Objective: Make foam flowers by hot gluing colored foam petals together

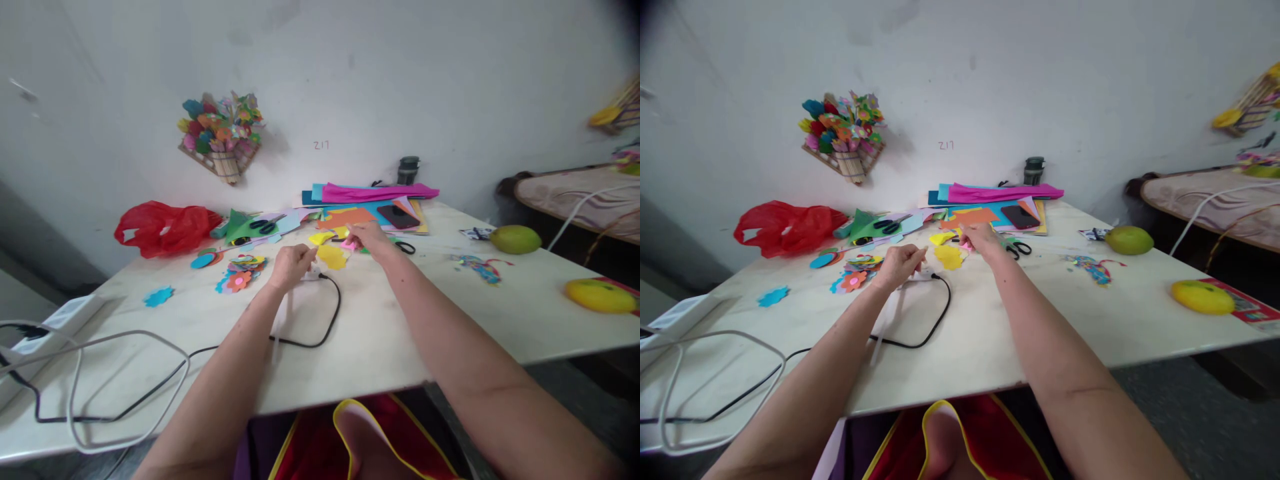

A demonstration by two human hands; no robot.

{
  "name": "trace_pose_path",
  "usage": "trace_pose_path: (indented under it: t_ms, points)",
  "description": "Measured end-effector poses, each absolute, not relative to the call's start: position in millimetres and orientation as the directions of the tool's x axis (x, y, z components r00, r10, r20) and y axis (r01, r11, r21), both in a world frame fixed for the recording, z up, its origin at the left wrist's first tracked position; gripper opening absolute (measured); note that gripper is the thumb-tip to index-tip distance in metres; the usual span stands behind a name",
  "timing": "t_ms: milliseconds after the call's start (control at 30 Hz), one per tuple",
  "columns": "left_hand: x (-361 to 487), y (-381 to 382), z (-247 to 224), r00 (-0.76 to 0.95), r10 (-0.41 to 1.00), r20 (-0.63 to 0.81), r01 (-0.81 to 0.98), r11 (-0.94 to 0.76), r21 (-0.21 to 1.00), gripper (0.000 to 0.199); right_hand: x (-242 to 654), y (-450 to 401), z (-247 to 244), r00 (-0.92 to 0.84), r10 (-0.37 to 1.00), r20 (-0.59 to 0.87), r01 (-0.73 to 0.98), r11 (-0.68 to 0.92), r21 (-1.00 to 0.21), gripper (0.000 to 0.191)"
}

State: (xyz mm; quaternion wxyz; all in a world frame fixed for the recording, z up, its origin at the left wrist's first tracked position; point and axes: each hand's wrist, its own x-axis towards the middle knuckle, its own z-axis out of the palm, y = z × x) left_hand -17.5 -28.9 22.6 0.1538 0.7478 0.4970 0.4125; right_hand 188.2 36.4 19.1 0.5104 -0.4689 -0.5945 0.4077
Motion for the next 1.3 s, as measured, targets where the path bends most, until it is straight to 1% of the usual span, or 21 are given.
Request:
trace_pose_path:
  t_ms: [100, 167, 233, 333, 433, 567, 733, 800, 867, 967, 1033, 1100, 1167, 1300]
  points:
    - [-19.1, -26.1, 20.1, 0.097, 0.880, 0.465, 0.530, -0.441, 0.724, 0.029, 183.7, 30.7, 21.1, -0.045, 0.977, 0.208, 0.185, 0.213, -0.959, 0.021]
    - [-20.1, -24.1, 18.9, 0.058, 0.886, 0.461, 0.482, -0.429, 0.764, 0.027, 180.7, 27.3, 23.4, -0.055, 0.975, 0.217, 0.230, 0.224, -0.947, 0.018]
    - [-20.5, -23.1, 18.5, 0.029, 0.882, 0.471, 0.458, -0.431, 0.777, 0.025, 179.4, 26.1, 25.8, -0.048, 0.973, 0.227, 0.271, 0.231, -0.935, 0.017]
    - [-19.5, -24.1, 19.3, -0.001, 0.868, 0.497, 0.469, -0.438, 0.767, 0.025, 183.5, 29.8, 27.3, 0.035, 0.964, 0.265, 0.280, 0.245, -0.928, 0.020]
    - [-16.9, -26.4, 19.6, -0.006, 0.871, 0.491, 0.473, -0.430, 0.769, 0.024, 193.3, 36.3, 26.3, 0.138, 0.945, 0.297, 0.208, 0.265, -0.942, 0.024]
    - [-13.6, -27.1, 17.0, 0.072, 0.887, 0.455, 0.466, -0.433, 0.771, 0.020, 204.3, 42.5, 24.1, 0.231, 0.937, 0.262, 0.132, 0.237, -0.963, 0.023]
    - [-12.1, -26.4, 14.4, 0.154, 0.878, 0.453, 0.548, -0.457, 0.701, 0.021, 210.5, 49.7, 20.2, 0.284, 0.927, 0.247, 0.105, 0.226, -0.968, 0.021]
    - [-11.1, -27.4, 14.6, 0.166, 0.877, 0.452, 0.570, -0.459, 0.681, 0.020, 215.1, 53.4, 17.5, 0.335, 0.911, 0.243, 0.160, 0.199, -0.967, 0.021]
    - [-9.2, -29.1, 15.3, 0.181, 0.876, 0.448, 0.580, -0.463, 0.670, 0.018, 221.9, 56.2, 14.9, 0.391, 0.883, 0.260, 0.289, 0.151, -0.945, 0.021]
    - [-5.7, -32.2, 16.3, 0.206, 0.873, 0.441, 0.590, -0.471, 0.656, 0.016, 231.8, 55.9, 12.8, 0.455, 0.836, 0.306, 0.543, 0.012, -0.839, 0.021]
    - [-4.0, -33.8, 16.8, 0.214, 0.869, 0.447, 0.587, -0.480, 0.652, 0.018, 235.2, 53.4, 11.9, 0.471, 0.823, 0.317, 0.657, -0.087, -0.749, 0.023]
    - [-3.4, -34.3, 16.9, 0.207, 0.865, 0.457, 0.559, -0.488, 0.670, 0.020, 234.9, 51.0, 10.2, 0.460, 0.832, 0.308, 0.720, -0.147, -0.678, 0.025]
    - [-3.7, -33.7, 16.6, 0.190, 0.871, 0.453, 0.494, -0.484, 0.723, 0.023, 232.0, 50.4, 6.7, 0.429, 0.850, 0.305, 0.768, -0.166, -0.618, 0.028]
    - [-3.2, -32.0, 15.9, 0.191, 0.887, 0.419, 0.323, -0.460, 0.827, 0.029, 224.9, 53.7, -3.5, 0.309, 0.874, 0.375, 0.879, -0.112, -0.464, 0.030]
